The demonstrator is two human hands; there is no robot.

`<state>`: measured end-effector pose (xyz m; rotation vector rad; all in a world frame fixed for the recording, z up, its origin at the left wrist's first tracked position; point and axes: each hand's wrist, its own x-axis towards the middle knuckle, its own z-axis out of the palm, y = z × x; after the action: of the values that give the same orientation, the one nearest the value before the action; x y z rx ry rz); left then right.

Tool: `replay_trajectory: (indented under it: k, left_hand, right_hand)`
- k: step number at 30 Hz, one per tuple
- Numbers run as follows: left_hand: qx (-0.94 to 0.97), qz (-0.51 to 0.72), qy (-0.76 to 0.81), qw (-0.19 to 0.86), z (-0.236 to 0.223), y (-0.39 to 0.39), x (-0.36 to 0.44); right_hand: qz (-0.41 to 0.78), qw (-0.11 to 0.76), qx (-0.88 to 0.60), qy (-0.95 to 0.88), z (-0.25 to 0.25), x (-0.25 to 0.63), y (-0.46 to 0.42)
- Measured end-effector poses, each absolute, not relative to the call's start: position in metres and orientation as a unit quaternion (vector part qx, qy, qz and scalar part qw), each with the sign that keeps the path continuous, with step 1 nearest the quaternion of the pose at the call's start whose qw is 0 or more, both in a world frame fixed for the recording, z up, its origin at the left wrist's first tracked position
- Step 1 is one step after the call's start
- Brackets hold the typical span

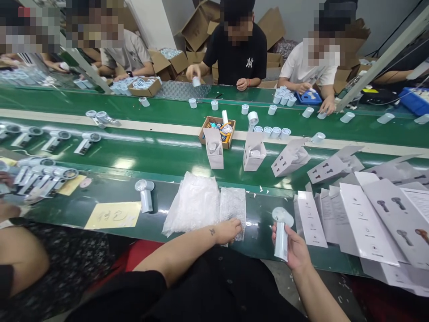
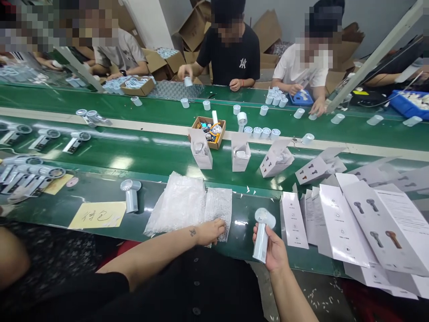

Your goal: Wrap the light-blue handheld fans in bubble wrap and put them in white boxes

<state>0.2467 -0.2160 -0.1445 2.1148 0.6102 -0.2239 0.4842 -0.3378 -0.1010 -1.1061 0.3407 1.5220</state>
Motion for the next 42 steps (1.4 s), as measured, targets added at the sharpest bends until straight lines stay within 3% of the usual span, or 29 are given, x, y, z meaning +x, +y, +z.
replay_trajectory:
  k: [9, 15, 19, 22, 25, 29, 33, 36, 42]
  left_hand:
    - [0.760, 0.065, 0.422, 0.491, -0.112, -0.217, 0.261]
    - [0.714, 0.129, 0.446, 0.525, -0.075, -0.202, 0.264]
    - [0.828, 0.165, 0.336, 0.417, -0.054, -0.214, 0.263]
    - [0.941, 0.127, 0.159, 0.270, -0.043, -0.228, 0.256]
    - [0.966, 0.099, 0.103, 0.214, -0.043, -0.235, 0.243]
    - [0.938, 0.141, 0.151, 0.280, -0.059, -0.229, 0.244]
    - [0.851, 0.230, 0.324, 0.343, -0.071, -0.215, 0.270]
    - [0.807, 0.210, 0.401, 0.380, -0.065, -0.218, 0.282]
    - [0.844, 0.138, 0.274, 0.441, -0.041, -0.237, 0.286]
  right_hand:
    - [0.787, 0.421, -0.450, -0.014, -0.064, 0.441, -0.342]
    - [0.779, 0.400, -0.474, -0.095, -0.052, 0.426, -0.320]
    - [0.734, 0.395, -0.544, -0.095, -0.048, 0.422, -0.319]
    - [0.713, 0.405, -0.568, -0.076, -0.044, 0.418, -0.320]
    - [0.701, 0.431, -0.567, -0.029, -0.040, 0.414, -0.322]
    - [0.679, 0.472, -0.558, 0.075, -0.031, 0.407, -0.325]
    - [0.645, 0.503, -0.561, 0.129, -0.019, 0.406, -0.325]
    - [0.621, 0.522, -0.573, 0.115, -0.018, 0.410, -0.324]
    - [0.586, 0.560, -0.575, 0.113, -0.046, 0.411, -0.326]
